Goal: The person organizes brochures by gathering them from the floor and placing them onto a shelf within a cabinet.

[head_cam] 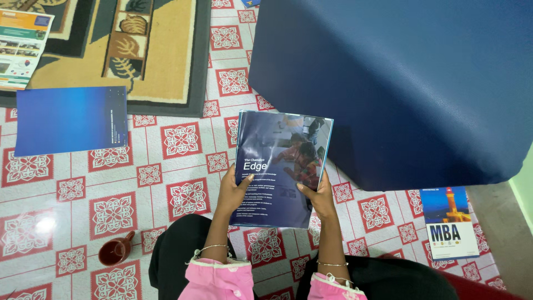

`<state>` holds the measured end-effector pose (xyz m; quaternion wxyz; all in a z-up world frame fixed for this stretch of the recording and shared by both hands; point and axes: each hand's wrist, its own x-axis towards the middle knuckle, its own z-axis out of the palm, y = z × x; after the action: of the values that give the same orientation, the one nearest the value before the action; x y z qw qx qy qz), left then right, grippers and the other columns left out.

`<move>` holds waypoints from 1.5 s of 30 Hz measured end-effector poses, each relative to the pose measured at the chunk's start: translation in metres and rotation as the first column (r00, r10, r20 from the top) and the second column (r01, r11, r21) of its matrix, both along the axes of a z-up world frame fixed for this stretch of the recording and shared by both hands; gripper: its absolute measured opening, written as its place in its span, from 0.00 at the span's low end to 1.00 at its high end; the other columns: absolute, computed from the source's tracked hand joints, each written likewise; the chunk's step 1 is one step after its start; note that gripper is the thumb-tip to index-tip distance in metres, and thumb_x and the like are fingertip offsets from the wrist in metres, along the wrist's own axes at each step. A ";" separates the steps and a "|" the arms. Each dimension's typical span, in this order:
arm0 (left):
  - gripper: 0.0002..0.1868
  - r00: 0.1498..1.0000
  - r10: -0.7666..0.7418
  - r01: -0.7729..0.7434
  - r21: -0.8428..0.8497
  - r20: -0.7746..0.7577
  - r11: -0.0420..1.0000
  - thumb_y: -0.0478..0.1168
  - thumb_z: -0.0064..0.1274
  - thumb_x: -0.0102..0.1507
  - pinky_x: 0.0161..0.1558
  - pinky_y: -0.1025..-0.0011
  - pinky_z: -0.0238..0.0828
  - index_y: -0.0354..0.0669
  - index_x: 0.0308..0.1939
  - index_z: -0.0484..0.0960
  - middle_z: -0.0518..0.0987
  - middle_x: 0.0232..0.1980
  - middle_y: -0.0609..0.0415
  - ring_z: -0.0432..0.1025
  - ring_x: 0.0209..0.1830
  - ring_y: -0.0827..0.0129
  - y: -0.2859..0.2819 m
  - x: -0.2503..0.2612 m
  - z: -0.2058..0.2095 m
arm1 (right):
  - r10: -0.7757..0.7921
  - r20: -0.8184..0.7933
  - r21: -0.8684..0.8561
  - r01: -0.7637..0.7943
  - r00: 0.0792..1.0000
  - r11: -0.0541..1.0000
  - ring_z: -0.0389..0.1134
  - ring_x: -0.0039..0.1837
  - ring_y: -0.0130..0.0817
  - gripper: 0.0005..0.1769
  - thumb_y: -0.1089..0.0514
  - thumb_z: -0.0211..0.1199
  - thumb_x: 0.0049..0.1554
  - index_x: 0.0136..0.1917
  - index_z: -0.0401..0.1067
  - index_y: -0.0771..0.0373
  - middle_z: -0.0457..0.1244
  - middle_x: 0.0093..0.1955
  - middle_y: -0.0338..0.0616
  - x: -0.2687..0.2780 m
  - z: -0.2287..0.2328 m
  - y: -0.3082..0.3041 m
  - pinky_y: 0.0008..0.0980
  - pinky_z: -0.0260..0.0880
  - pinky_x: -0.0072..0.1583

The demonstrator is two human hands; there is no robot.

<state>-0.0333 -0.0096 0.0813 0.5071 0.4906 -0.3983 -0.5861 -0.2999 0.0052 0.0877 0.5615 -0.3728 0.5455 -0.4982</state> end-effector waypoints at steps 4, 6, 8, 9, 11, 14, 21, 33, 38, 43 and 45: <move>0.18 0.997 0.004 -0.007 0.045 0.073 0.999 0.30 0.56 0.65 0.54 0.71 0.73 0.33 0.60 0.76 0.84 0.51 0.50 0.77 0.49 0.73 0.000 -0.001 -0.008 | 0.006 0.000 -0.011 -0.006 1.000 1.000 0.66 0.65 0.30 0.53 0.72 0.70 0.48 0.81 0.49 0.62 0.62 0.66 0.44 -0.004 0.008 0.000 0.31 0.68 0.66; 0.20 0.990 0.055 -0.047 0.062 -0.133 0.997 0.29 0.54 0.64 0.53 0.72 0.75 0.34 0.61 0.74 0.83 0.51 0.51 0.77 0.49 0.74 -0.002 -0.003 -0.008 | 0.012 0.050 -0.015 -0.011 0.999 1.000 0.67 0.66 0.27 0.50 0.72 0.68 0.49 0.80 0.50 0.62 0.63 0.67 0.42 -0.011 0.010 0.001 0.28 0.69 0.66; 0.19 0.992 0.062 -0.050 0.112 -0.108 0.992 0.30 0.55 0.64 0.51 0.71 0.76 0.34 0.60 0.74 0.83 0.50 0.50 0.77 0.48 0.72 -0.002 0.003 -0.004 | 0.039 0.113 0.020 -0.042 0.993 0.999 0.69 0.53 0.26 0.46 0.69 0.66 0.54 0.82 0.53 0.62 0.69 0.57 0.45 -0.026 0.008 0.004 0.25 0.69 0.55; 0.18 0.994 0.069 -0.054 0.161 -0.085 0.985 0.30 0.56 0.65 0.49 0.71 0.76 0.33 0.59 0.75 0.83 0.49 0.49 0.78 0.46 0.71 -0.003 0.005 -0.001 | 0.041 0.113 0.018 -0.044 0.993 0.999 0.69 0.53 0.26 0.46 0.69 0.66 0.54 0.82 0.53 0.62 0.69 0.57 0.45 -0.030 0.003 0.003 0.25 0.69 0.55; 0.19 0.990 0.070 -0.051 0.151 -0.121 0.987 0.29 0.56 0.64 0.51 0.73 0.76 0.34 0.59 0.74 0.83 0.50 0.51 0.77 0.47 0.72 -0.003 0.003 0.003 | 0.119 0.028 0.097 -0.122 0.992 0.988 0.68 0.48 0.22 0.39 0.69 0.67 0.56 0.79 0.59 0.68 0.70 0.51 0.41 -0.033 -0.012 0.003 0.23 0.68 0.52; 0.20 0.979 0.106 -0.077 0.168 -0.172 0.983 0.29 0.55 0.63 0.51 0.73 0.76 0.34 0.60 0.74 0.83 0.51 0.52 0.77 0.48 0.74 0.005 -0.006 0.008 | 0.027 0.002 0.094 -0.027 1.000 0.995 0.70 0.48 0.23 0.33 0.68 0.66 0.56 0.74 0.63 0.68 0.71 0.50 0.41 -0.035 -0.028 0.004 0.23 0.70 0.52; 0.16 0.974 0.202 -0.178 0.212 -0.099 0.961 0.30 0.54 0.65 0.44 0.70 0.76 0.32 0.57 0.75 0.84 0.46 0.48 0.77 0.42 0.70 0.013 -0.009 0.013 | 0.015 -0.035 0.055 -0.013 0.999 0.998 0.71 0.52 0.26 0.24 0.70 0.65 0.57 0.67 0.70 0.68 0.72 0.52 0.45 -0.016 -0.028 -0.002 0.25 0.70 0.55; 0.18 0.825 0.566 -0.563 0.077 -0.010 0.823 0.34 0.55 0.66 0.53 0.73 0.73 0.34 0.59 0.73 0.81 0.50 0.53 0.75 0.48 0.74 0.048 -0.009 0.054 | 0.276 0.094 0.102 -0.285 0.957 0.953 0.72 0.53 0.29 0.21 0.70 0.61 0.60 0.67 0.70 0.68 0.71 0.54 0.45 0.017 0.093 -0.052 0.28 0.72 0.55; 0.20 0.800 0.599 -0.581 0.233 -0.011 0.780 0.34 0.55 0.66 0.53 0.72 0.72 0.32 0.61 0.72 0.81 0.51 0.50 0.74 0.49 0.72 0.104 -0.017 0.186 | 0.392 0.027 0.311 -0.380 0.920 0.871 0.72 0.52 0.26 0.19 0.68 0.63 0.59 0.64 0.72 0.68 0.72 0.54 0.44 0.013 0.240 -0.030 0.28 0.72 0.56; 0.26 0.730 0.683 -0.669 0.196 -0.004 0.717 0.34 0.54 0.65 0.54 0.72 0.71 0.34 0.66 0.68 0.80 0.54 0.49 0.73 0.52 0.71 0.139 0.026 0.367 | 0.436 0.112 0.337 -0.447 0.893 0.829 0.71 0.52 0.26 0.21 0.67 0.63 0.58 0.65 0.72 0.66 0.72 0.54 0.43 0.065 0.383 -0.008 0.28 0.70 0.56; 0.25 0.722 0.691 -0.676 0.268 0.050 0.687 0.34 0.54 0.65 0.52 0.70 0.73 0.33 0.65 0.69 0.80 0.53 0.48 0.75 0.50 0.68 0.151 0.052 0.432 | 0.444 0.175 0.338 -0.477 0.879 0.811 0.71 0.51 0.28 0.21 0.66 0.64 0.58 0.65 0.71 0.66 0.72 0.53 0.44 0.082 0.438 0.007 0.30 0.70 0.56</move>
<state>0.0184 0.1418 0.5129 0.6282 0.6510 -0.0900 -0.4165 -0.2176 0.0125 0.5254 0.7489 -0.3586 0.4975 -0.2510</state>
